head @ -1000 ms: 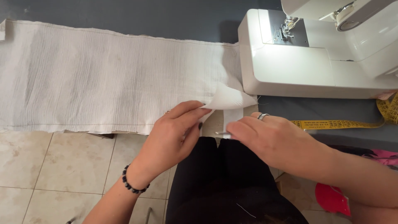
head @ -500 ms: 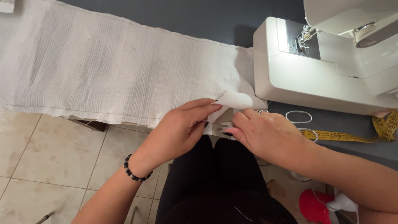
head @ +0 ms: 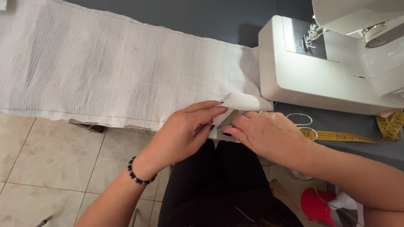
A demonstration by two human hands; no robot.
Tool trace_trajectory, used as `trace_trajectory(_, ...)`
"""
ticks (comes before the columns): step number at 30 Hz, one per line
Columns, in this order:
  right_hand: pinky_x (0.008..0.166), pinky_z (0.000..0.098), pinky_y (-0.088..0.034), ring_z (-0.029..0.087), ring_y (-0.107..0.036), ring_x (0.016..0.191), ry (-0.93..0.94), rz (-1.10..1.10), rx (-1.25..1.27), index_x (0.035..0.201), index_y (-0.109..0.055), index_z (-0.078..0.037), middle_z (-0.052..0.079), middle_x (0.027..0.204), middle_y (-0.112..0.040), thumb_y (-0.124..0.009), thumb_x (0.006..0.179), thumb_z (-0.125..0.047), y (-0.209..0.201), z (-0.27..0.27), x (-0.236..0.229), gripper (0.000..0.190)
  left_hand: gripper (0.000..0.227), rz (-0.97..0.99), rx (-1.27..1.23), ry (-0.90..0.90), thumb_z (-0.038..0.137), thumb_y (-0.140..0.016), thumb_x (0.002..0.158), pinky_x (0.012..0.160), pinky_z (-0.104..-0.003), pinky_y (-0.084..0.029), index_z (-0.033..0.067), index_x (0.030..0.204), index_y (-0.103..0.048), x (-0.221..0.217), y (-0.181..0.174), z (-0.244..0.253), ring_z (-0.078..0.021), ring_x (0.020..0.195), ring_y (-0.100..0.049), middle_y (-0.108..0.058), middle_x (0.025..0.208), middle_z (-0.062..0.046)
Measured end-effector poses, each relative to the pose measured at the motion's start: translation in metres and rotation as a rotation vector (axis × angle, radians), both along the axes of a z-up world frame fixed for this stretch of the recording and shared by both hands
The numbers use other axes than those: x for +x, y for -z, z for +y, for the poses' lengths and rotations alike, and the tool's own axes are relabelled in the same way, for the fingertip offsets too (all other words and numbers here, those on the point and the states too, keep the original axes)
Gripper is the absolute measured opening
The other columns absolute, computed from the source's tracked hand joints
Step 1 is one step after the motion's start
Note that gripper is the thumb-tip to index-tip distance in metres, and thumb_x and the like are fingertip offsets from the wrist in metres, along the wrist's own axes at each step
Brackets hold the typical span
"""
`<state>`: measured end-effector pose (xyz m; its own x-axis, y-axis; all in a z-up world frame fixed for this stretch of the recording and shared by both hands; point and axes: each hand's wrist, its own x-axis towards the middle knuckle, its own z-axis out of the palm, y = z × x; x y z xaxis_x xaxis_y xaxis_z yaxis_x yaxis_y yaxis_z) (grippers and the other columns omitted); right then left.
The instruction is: A person uses scissors to cut a piece of white fabric on a work table next to a sewing machine.
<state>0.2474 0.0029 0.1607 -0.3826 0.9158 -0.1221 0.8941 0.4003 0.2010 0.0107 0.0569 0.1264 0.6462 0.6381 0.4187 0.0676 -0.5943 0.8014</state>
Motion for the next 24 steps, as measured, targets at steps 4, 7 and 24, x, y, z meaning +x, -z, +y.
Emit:
trace_trajectory(4, 0.041, 0.0484, -0.051, 0.031, -0.064, 0.056, -0.022, 0.052, 0.005, 0.088, -0.061, -0.017, 0.001, 0.069, -0.062, -0.052, 0.104, -0.054, 0.000, 0.001, -0.001, 0.042, 0.042, 0.004, -0.005, -0.005, -0.002, -0.053, 0.096, 0.104, -0.034, -0.054, 0.0050, 0.136, -0.062, 0.001, 0.001, 0.001, -0.0289, 0.128, -0.064, -0.063, 0.141, -0.017)
trace_trajectory(7, 0.045, 0.0489, -0.051, 0.032, -0.063, 0.055, -0.027, 0.111, 0.015, 0.085, -0.060, -0.017, 0.001, 0.068, -0.061, -0.054, 0.103, -0.054, -0.002, -0.001, -0.004, 0.042, 0.042, -0.001, 0.004, -0.010, -0.003, -0.054, 0.096, 0.103, -0.033, -0.055, 0.0047, 0.136, -0.062, 0.001, 0.000, 0.002, -0.0287, 0.128, -0.065, -0.063, 0.141, -0.017)
trace_trajectory(24, 0.048, 0.0241, -0.040, 0.010, -0.048, 0.058, -0.511, 0.147, 0.596, 0.104, -0.075, -0.010, 0.002, 0.100, -0.067, -0.075, 0.098, -0.004, -0.003, -0.021, 0.012, 0.009, 0.038, -0.019, 0.059, -0.266, 0.002, -0.068, 0.094, 0.101, -0.031, -0.058, 0.0060, 0.131, -0.067, 0.009, -0.017, 0.009, -0.0246, 0.124, -0.067, -0.067, 0.135, -0.019)
